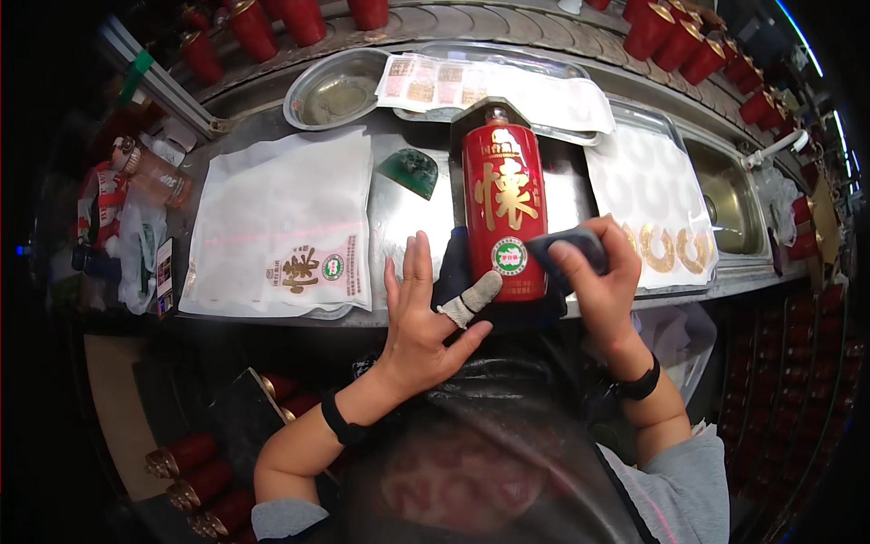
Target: Applying labels and decorative seals to red and gold liquor bottles on a production line.
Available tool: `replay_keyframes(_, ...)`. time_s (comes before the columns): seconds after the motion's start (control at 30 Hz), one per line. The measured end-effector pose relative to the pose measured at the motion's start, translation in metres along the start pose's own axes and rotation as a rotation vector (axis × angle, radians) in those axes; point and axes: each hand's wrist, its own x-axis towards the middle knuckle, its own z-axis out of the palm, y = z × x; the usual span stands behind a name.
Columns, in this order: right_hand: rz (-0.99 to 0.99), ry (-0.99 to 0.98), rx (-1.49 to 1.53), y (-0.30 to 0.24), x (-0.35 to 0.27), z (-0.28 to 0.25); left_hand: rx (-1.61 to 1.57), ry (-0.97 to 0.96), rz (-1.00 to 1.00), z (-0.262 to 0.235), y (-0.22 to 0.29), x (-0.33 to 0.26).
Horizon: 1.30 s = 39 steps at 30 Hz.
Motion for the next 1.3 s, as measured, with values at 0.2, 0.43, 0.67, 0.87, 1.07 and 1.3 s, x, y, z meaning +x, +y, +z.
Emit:
replay_keyframes(0.2, 0.002, -0.021, 0.067, -0.01, 0.035, -0.002, 0.013, 0.029, -0.033, -0.013, -0.011, 0.021)
replay_keyframes(0.43, -0.019, 0.095, -0.012, 0.009, 0.081, -0.004, -0.088, -0.117, -0.037, -0.001, -0.01, 0.045)
replay_keyframes(0.67, 0.102, 0.031, 0.095, 0.035, 0.082, -0.014, -0.239, -0.043, -0.07, 0.005, -0.005, 0.053)
replay_keyframes(0.87, 0.176, -0.047, 0.26, 0.06, 0.127, -0.052, 0.035, 0.035, 0.202, -0.019, 0.022, 0.066)
replay_keyframes(1.07, 0.218, -0.144, -0.017, 0.06, 0.194, -0.04, 0.083, -0.084, 0.382, -0.012, 0.037, 0.098)
replay_keyframes(1.3, -0.254, -0.459, -0.505, 0.051, 0.252, 0.017, -0.111, -0.272, 0.366, -0.033, 0.022, 0.085)
